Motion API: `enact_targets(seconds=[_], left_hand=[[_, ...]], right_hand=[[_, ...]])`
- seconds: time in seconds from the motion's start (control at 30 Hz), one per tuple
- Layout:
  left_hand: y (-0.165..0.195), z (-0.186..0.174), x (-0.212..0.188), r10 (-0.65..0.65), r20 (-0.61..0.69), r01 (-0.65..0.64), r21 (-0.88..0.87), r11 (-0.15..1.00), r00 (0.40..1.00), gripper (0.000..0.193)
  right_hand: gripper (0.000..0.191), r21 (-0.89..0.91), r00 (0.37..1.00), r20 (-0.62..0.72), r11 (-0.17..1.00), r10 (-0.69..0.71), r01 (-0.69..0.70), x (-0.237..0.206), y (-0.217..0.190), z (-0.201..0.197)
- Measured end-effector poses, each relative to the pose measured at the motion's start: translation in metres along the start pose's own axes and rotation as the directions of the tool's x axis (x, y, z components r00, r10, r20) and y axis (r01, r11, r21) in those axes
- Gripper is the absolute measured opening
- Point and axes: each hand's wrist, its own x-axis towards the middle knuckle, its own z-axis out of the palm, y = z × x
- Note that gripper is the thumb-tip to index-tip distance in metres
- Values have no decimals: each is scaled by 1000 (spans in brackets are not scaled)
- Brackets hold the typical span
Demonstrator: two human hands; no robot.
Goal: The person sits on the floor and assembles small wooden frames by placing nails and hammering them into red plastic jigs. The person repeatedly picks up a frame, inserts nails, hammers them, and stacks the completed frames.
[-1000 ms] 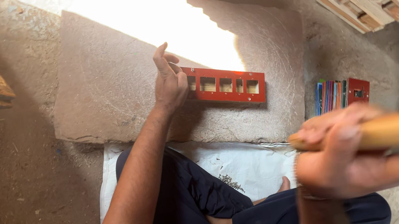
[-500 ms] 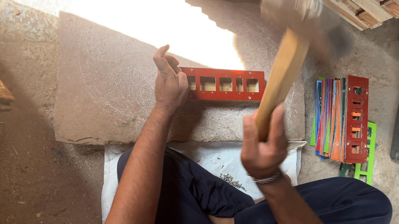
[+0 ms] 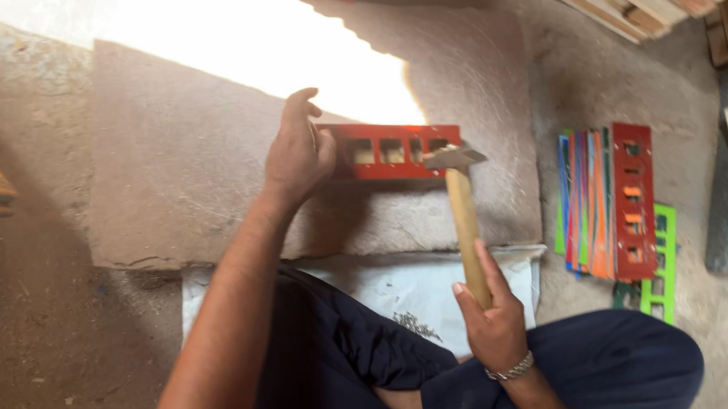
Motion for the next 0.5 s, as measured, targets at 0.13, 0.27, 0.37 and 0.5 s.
enact_targets(seconds=[0.13, 0.27, 0.37, 0.5], left_hand=[[40, 5, 6, 301, 382, -460, 450, 766, 874, 94], [64, 3, 0, 60, 386, -276, 534, 799, 920, 107], [69, 12, -33, -107, 113, 31, 532, 846, 988, 86], [68, 50, -100, -225, 69, 168, 468, 868, 972, 106]], right_hand=[[76, 312, 861, 8, 816, 509, -486, -19, 23, -15], [81, 455, 791, 23, 699, 611, -553, -16, 33, -22], [83, 513, 759, 41, 638, 650, -574, -14, 30, -29], [83, 577, 706, 100, 538, 701, -615, -9, 28, -35]])
